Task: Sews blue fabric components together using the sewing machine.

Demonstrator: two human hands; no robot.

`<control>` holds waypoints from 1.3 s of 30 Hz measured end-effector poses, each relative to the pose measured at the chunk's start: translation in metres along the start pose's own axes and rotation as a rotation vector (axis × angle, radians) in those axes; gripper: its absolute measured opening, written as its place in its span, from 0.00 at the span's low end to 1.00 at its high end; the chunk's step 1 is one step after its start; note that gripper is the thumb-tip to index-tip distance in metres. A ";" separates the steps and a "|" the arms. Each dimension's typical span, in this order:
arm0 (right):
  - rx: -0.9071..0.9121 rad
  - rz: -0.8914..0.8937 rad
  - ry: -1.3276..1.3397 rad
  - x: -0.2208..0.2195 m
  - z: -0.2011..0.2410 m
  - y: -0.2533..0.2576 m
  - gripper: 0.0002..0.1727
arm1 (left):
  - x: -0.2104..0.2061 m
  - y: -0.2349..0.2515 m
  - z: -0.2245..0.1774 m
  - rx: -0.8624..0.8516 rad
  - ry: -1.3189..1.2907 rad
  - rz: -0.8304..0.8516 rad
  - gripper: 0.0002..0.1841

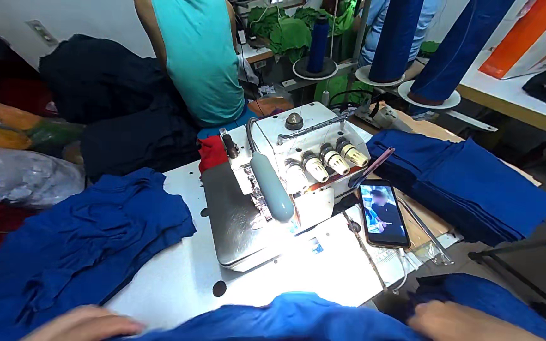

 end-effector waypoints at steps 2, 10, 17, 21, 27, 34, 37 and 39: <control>0.022 -0.115 0.021 -0.006 0.011 -0.002 0.26 | -0.042 0.026 -0.029 -0.100 -0.071 0.043 0.13; 0.792 -0.359 0.936 -0.005 0.108 0.067 0.07 | -0.073 0.068 -0.081 -0.267 -0.205 -0.134 0.13; 0.581 -0.163 1.301 0.015 0.089 0.068 0.07 | -0.043 0.032 0.018 0.117 0.134 0.538 0.08; 0.650 -0.611 1.167 0.026 0.100 0.082 0.08 | 0.053 0.080 -0.003 0.197 0.644 -0.285 0.08; 0.511 -0.252 1.796 -0.017 0.089 0.132 0.19 | -0.109 0.081 -0.059 -0.033 0.204 -0.475 0.19; 0.828 -0.496 1.540 0.029 0.100 0.104 0.15 | -0.132 0.053 -0.039 0.065 0.315 -0.533 0.32; 0.482 -0.336 1.729 -0.008 0.083 0.135 0.06 | -0.126 0.058 -0.039 0.134 0.359 -0.459 0.32; 0.434 -0.174 1.745 -0.022 0.086 0.145 0.08 | -0.122 0.067 -0.045 0.159 0.387 -0.448 0.33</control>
Point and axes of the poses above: each hand's wrist, its own y-axis towards the middle knuckle, its own x-axis out of the back of the hand, z = x × y, the point moved 8 cm from there along y, towards the middle knuckle, and after that the axes turned 11 degrees about y, right-handed, at the moved point
